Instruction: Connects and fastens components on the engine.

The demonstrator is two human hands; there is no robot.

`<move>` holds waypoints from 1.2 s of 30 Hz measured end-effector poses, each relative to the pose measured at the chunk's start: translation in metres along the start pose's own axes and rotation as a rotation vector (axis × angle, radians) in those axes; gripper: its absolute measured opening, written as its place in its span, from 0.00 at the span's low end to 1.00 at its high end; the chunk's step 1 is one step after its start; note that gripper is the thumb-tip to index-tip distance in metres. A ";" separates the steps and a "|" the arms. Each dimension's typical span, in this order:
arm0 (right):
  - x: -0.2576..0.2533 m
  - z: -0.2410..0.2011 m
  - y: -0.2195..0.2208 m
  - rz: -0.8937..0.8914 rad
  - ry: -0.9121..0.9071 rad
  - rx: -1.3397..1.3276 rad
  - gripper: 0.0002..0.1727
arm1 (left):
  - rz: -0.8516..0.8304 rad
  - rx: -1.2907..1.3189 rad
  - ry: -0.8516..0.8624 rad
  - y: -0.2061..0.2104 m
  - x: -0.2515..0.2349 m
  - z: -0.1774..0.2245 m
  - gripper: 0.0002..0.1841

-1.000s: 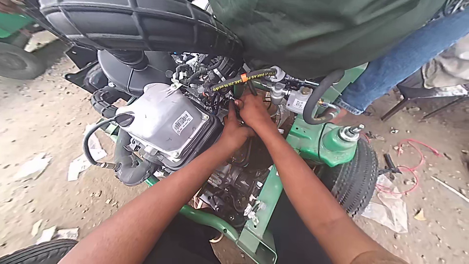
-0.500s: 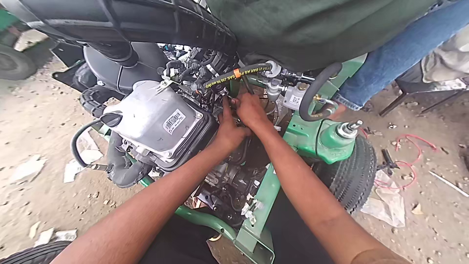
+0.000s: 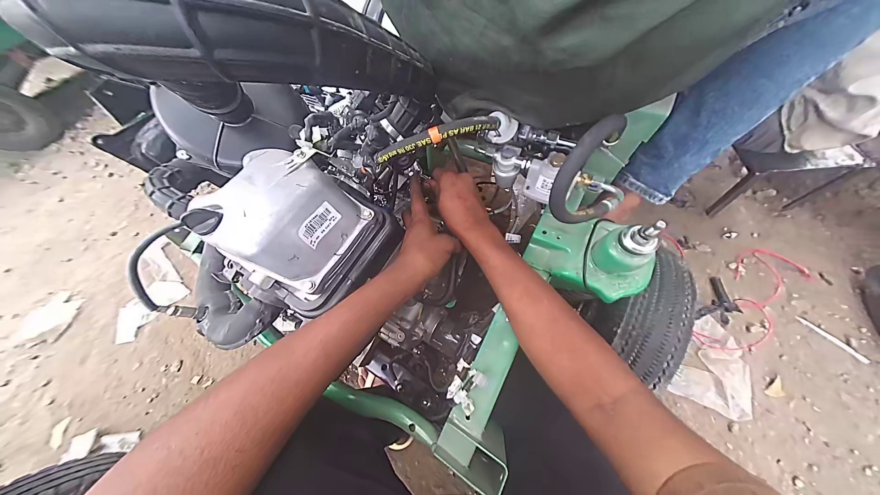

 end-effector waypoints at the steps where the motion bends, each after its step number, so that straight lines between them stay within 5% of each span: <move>1: 0.001 0.000 -0.001 -0.012 -0.006 -0.002 0.13 | 0.003 -0.010 -0.014 -0.001 0.003 0.002 0.80; 11: -0.005 -0.012 0.005 -0.046 0.095 0.107 0.12 | 0.041 -0.134 -0.056 -0.002 0.007 0.002 0.72; 36: 0.001 -0.009 0.005 -0.006 0.138 0.164 0.17 | -0.015 -0.180 -0.065 -0.001 0.006 -0.003 0.72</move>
Point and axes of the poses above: each hand's wrist, its own x-axis away from the middle knuckle, its own y-axis out of the palm, z = x × y, the point moved 4 cm from there along -x, towards the middle knuckle, and after that the axes turned 3 degrees about -z, right-handed, at the moved point
